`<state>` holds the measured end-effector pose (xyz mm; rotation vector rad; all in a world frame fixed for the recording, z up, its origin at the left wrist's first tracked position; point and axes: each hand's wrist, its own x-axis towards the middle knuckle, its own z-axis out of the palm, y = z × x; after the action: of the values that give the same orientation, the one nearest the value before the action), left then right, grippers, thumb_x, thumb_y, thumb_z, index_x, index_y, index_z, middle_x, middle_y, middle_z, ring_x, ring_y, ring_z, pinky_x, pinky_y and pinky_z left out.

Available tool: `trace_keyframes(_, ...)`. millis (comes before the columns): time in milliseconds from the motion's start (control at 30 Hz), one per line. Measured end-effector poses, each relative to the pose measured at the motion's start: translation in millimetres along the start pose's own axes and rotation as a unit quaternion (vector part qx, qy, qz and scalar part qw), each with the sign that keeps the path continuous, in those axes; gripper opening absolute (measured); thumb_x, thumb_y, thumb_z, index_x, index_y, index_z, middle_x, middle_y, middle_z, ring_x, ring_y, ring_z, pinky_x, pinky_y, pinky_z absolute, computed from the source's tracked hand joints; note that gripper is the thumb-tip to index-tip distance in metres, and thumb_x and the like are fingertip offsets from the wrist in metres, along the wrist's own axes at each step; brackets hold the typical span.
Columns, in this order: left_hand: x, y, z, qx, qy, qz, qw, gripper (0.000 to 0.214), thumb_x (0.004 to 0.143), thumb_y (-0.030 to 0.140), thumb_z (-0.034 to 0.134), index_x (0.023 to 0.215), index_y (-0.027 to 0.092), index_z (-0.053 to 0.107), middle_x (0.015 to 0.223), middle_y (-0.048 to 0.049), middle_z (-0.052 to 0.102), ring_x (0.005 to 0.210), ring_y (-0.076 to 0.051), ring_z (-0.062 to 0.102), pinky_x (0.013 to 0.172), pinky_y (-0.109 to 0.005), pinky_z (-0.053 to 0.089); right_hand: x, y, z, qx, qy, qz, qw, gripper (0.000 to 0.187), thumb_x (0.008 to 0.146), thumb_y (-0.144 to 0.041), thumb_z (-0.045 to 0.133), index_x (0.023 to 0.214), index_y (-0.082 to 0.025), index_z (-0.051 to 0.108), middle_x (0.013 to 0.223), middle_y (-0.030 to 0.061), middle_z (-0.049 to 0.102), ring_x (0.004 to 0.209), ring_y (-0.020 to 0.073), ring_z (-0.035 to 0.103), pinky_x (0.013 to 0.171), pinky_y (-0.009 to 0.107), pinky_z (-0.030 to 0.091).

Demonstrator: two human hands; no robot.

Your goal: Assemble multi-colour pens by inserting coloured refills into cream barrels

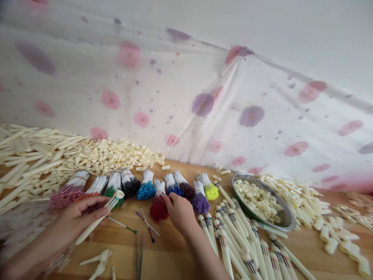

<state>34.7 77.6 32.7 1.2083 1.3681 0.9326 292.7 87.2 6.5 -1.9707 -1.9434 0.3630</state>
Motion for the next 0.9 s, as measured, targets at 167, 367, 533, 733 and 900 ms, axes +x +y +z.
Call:
trace_keyframes(167,1,-1,0.1,0.004,-0.008,0.001,1.000,0.043,0.053,0.052,0.076,0.083,0.021,0.072,0.076,-0.0010,0.071,0.074,-0.021,0.063,0.065,-0.026,0.052,10,-1,-5,-0.008,-0.008,0.033,0.999,0.038,0.091,-0.039,0.040,0.064,-0.018,0.056,0.058,0.0003,0.061,0.055,0.0141,0.056,0.049,0.021,0.031)
trace_keyframes(367,4,-6,-0.2,0.004,-0.015,0.015,1.000,0.038,0.053,0.047,0.077,0.080,0.021,0.072,0.071,0.0002,0.071,0.066,-0.018,0.063,0.060,-0.023,0.051,17,-20,-19,-0.077,-0.047,0.036,0.995,0.017,0.084,-0.031,0.055,0.083,-0.015,0.062,0.072,0.0076,0.068,0.072,0.0221,0.064,0.062,0.028,0.041)
trace_keyframes(533,5,-15,2.2,-0.003,-0.043,0.025,0.999,0.035,0.059,0.047,0.074,0.082,0.021,0.072,0.073,0.0002,0.071,0.065,-0.018,0.063,0.061,-0.025,0.052,29,-30,-25,-0.115,-0.109,0.022,0.987,0.022,0.089,-0.033,0.052,0.094,-0.014,0.061,0.092,0.0066,0.065,0.085,0.0202,0.062,0.078,0.040,0.047)
trace_keyframes(733,4,-19,4.0,0.009,-0.071,0.031,0.997,0.032,0.064,0.046,0.071,0.085,0.022,0.071,0.070,0.0006,0.069,0.063,-0.018,0.062,0.061,-0.025,0.051,29,-19,-21,-0.025,-0.180,-0.030,0.983,0.025,0.090,-0.030,0.052,0.111,-0.016,0.055,0.111,0.0070,0.058,0.093,0.0191,0.059,0.079,0.039,0.050)
trace_keyframes(900,1,-16,3.4,0.005,-0.080,0.036,0.996,0.029,0.066,0.045,0.070,0.086,0.024,0.071,0.076,0.0007,0.071,0.070,-0.018,0.063,0.063,-0.023,0.050,10,-3,-13,0.116,-0.225,-0.041,0.966,0.022,0.093,-0.030,0.048,0.105,-0.014,0.057,0.096,0.0047,0.063,0.077,0.0144,0.062,0.067,0.032,0.053)
